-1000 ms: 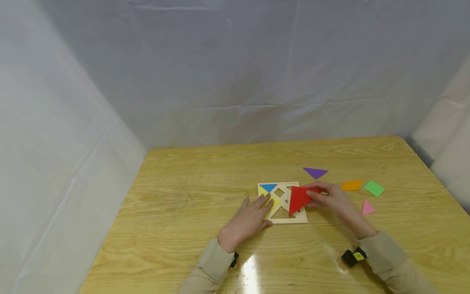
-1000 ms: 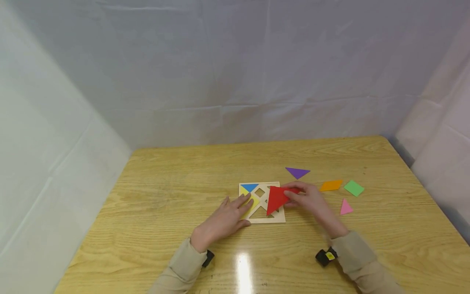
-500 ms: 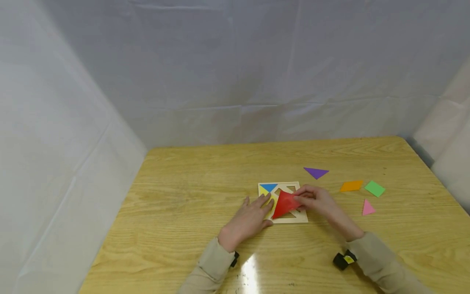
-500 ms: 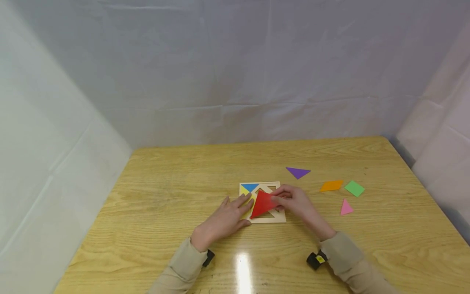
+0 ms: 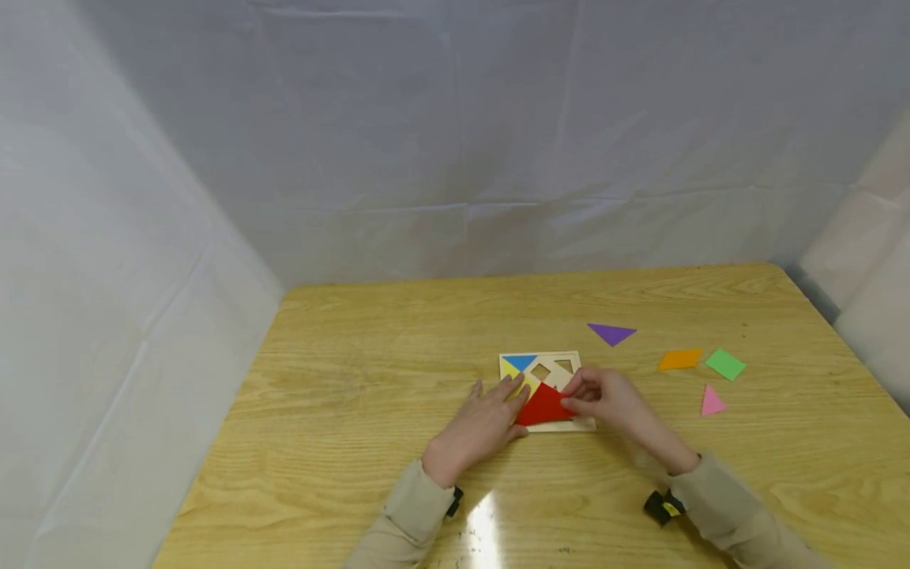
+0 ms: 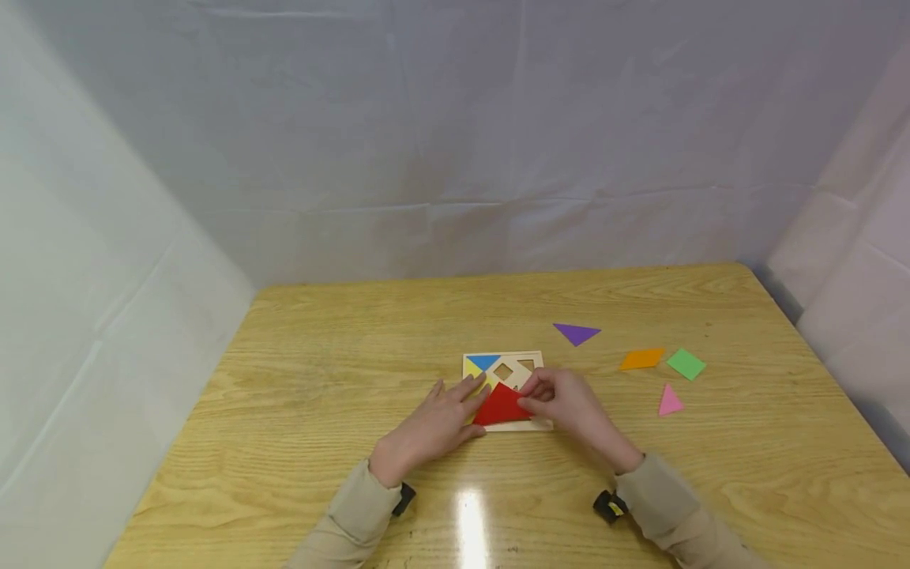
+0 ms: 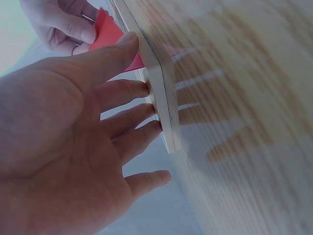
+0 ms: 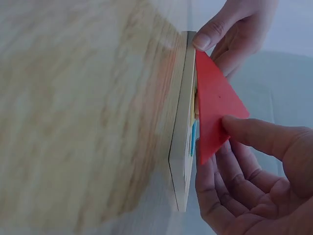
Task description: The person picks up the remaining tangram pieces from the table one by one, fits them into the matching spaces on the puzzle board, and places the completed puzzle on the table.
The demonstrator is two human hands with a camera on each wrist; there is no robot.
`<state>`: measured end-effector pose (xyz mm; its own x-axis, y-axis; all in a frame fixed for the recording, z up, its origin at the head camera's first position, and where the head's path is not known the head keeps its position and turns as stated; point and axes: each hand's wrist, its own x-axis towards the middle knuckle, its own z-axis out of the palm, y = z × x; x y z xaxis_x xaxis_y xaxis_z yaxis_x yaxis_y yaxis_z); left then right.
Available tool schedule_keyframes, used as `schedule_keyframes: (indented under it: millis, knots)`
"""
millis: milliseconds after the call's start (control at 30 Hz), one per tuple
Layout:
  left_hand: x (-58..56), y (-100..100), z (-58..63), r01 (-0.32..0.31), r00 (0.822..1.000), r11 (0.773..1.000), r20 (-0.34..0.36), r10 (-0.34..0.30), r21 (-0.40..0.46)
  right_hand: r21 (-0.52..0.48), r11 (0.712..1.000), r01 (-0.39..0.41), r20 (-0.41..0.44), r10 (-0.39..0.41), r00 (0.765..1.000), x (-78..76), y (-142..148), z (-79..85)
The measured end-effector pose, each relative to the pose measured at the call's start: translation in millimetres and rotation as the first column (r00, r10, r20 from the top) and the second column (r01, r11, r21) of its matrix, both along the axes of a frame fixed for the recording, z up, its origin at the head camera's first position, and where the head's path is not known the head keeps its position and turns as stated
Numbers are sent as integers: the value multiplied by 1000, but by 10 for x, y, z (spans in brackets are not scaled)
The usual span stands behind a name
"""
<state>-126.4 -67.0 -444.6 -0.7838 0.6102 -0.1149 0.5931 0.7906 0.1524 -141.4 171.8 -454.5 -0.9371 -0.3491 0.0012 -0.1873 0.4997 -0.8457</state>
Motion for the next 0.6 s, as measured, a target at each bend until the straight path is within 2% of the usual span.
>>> schedule_keyframes:
  millis: [267,600]
  knots:
    - [-1,-6,7,7,1000,1000,-11,-7,-7,148,989,14,-15,-12,1000,54,-27,36]
    - [-10,2,-9,-3,1000,1000,-5,3,-10,275,961,-22,-83,47,995,29,-48,35]
